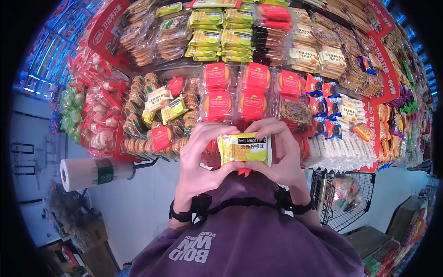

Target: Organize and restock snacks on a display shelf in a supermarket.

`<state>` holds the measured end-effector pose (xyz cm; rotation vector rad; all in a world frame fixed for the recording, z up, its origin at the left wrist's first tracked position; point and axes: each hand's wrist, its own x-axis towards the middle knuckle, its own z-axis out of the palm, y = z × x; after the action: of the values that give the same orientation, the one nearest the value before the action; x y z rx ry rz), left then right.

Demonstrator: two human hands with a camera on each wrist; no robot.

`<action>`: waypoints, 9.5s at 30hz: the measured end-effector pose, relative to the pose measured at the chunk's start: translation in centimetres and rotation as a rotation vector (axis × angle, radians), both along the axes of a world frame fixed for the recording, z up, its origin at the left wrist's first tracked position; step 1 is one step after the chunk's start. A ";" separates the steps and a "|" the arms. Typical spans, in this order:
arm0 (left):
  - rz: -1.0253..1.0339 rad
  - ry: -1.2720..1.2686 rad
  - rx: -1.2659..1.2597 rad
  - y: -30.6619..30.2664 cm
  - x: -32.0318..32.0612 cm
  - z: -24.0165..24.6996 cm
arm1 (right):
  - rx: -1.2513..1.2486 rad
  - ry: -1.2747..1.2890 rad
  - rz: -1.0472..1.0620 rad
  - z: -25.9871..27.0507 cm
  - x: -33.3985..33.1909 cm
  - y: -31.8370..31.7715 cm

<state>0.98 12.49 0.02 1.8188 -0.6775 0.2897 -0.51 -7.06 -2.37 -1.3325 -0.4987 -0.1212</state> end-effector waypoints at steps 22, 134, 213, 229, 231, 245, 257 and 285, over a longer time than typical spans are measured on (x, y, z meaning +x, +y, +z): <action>-0.193 0.019 -0.040 8.0 2.4 -0.5 | -0.059 0.062 -0.225 0.6 -1.2 8.7; 0.015 -0.005 0.172 13.8 3.0 -2.1 | -1.225 -0.903 -0.602 7.3 27.2 9.1; -0.136 0.176 -0.328 12.9 1.6 -3.0 | 0.005 0.001 -0.287 -0.7 -0.5 14.4; 0.039 -0.198 -0.118 13.0 1.8 -2.1 | -0.070 -0.174 -0.300 0.2 -0.2 14.5; 0.025 -0.201 -0.123 12.9 1.8 -2.4 | -0.055 -0.170 -0.287 0.0 -0.3 14.5; -0.117 0.483 -0.400 12.3 0.2 -2.2 | -0.066 0.151 -0.377 -0.1 -0.9 14.6; -0.141 0.513 -0.469 12.5 0.3 -2.2 | -0.061 0.160 -0.412 0.6 -0.8 15.1; -0.081 0.372 -0.206 12.9 0.9 -3.5 | -0.003 0.306 -0.306 -0.1 -0.7 15.4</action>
<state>1.87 25.35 -3.47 1.5865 -0.4402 -0.0351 -1.18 8.32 -2.49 -1.3939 -0.0342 -0.1650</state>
